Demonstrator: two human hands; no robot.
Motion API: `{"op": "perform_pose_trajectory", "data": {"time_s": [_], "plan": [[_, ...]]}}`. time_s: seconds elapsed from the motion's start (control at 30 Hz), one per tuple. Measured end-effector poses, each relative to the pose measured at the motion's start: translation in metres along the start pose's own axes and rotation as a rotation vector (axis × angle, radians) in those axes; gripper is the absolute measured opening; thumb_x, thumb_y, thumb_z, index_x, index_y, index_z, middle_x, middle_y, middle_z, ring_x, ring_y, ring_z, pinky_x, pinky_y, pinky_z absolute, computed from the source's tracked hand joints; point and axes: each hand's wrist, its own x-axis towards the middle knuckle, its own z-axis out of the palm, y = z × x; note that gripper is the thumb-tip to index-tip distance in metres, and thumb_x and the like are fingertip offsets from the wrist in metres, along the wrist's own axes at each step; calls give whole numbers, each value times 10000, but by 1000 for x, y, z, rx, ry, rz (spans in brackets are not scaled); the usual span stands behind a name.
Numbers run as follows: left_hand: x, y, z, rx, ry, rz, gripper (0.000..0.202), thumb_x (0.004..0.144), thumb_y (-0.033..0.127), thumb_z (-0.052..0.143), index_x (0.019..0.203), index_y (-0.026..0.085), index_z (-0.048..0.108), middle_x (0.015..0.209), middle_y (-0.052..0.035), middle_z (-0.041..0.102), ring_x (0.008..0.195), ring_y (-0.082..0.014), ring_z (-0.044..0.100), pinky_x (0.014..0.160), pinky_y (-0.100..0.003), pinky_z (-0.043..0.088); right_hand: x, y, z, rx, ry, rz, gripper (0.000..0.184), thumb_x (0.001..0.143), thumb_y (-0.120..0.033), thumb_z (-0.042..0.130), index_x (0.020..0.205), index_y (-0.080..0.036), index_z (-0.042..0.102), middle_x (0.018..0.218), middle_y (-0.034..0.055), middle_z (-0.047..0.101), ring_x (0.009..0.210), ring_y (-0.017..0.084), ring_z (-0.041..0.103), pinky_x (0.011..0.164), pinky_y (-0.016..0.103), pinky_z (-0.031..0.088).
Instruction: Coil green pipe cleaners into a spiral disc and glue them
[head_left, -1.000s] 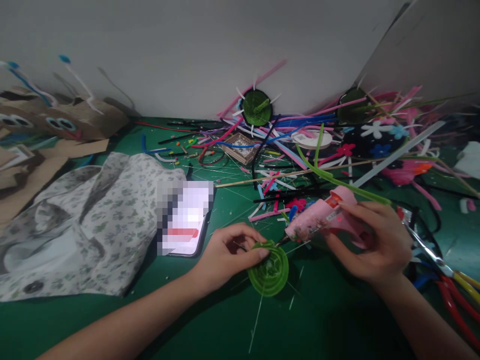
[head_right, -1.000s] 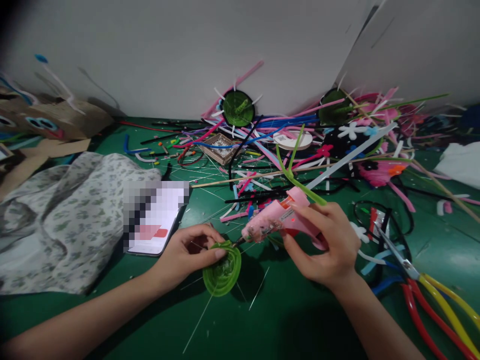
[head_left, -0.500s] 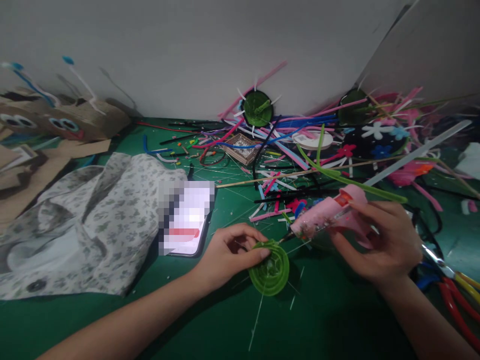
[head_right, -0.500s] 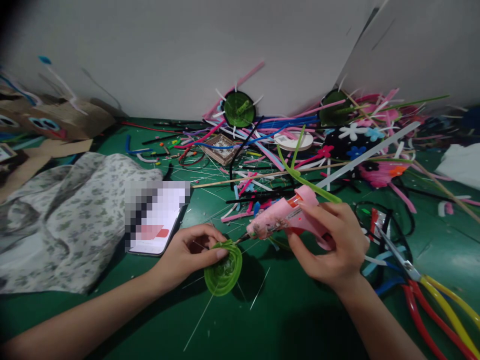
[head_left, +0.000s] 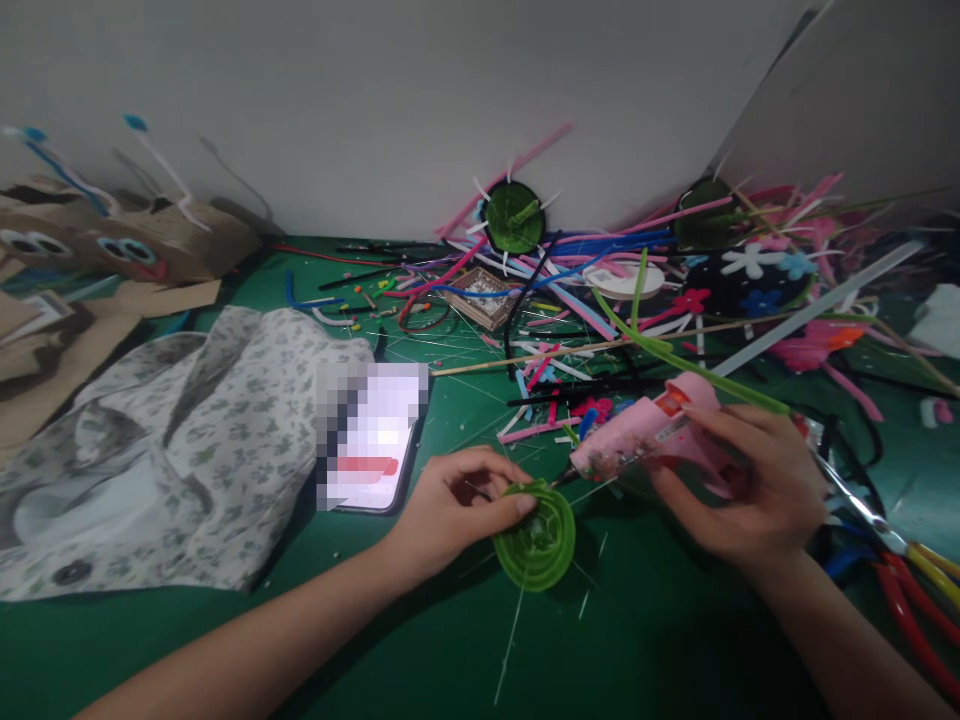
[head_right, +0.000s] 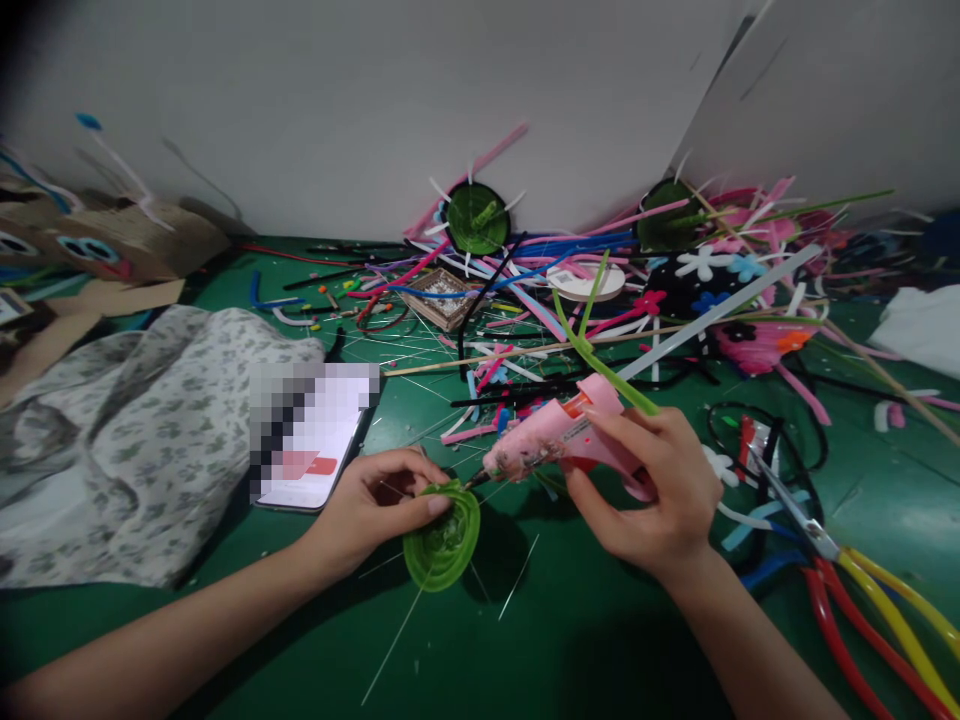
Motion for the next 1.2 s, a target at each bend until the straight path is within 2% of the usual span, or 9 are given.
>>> {"op": "perform_pose_trajectory", "data": {"time_s": [0.33, 0.7, 0.9, 1.2], "plan": [[-1, 2, 1, 1, 4, -29, 142, 644, 206, 803, 730, 139, 711, 594, 36, 560, 514, -33, 480, 487, -131, 373, -3, -1, 3, 4, 13, -17, 571, 657, -153, 774, 1195, -234, 603, 883, 66, 560, 724, 224, 571, 553, 358, 474], [-1, 2, 3, -6, 8, -16, 200, 637, 199, 799, 796, 149, 689, 563, 63, 513, 489, -32, 441, 485, -140, 365, -2, -1, 2, -33, 13, -31, 569, 660, -177, 773, 1197, -255, 598, 866, 54, 576, 699, 218, 576, 525, 350, 485], [-1, 0, 0, 57, 7, -6, 187, 653, 236, 794, 785, 149, 695, 569, 50, 511, 495, -44, 432, 472, -154, 345, -4, -2, 3, -33, 18, -11, 565, 670, -198, 764, 1199, -302, 593, 849, 45, 585, 686, 218, 572, 490, 341, 488], [0, -2, -2, 60, 7, -2, 176, 673, 238, 788, 790, 147, 693, 562, 54, 508, 499, -39, 436, 487, -152, 341, -1, -3, 2, -23, 18, -38, 566, 663, -167, 757, 1197, -270, 599, 859, 46, 590, 682, 203, 566, 498, 333, 487]]}}
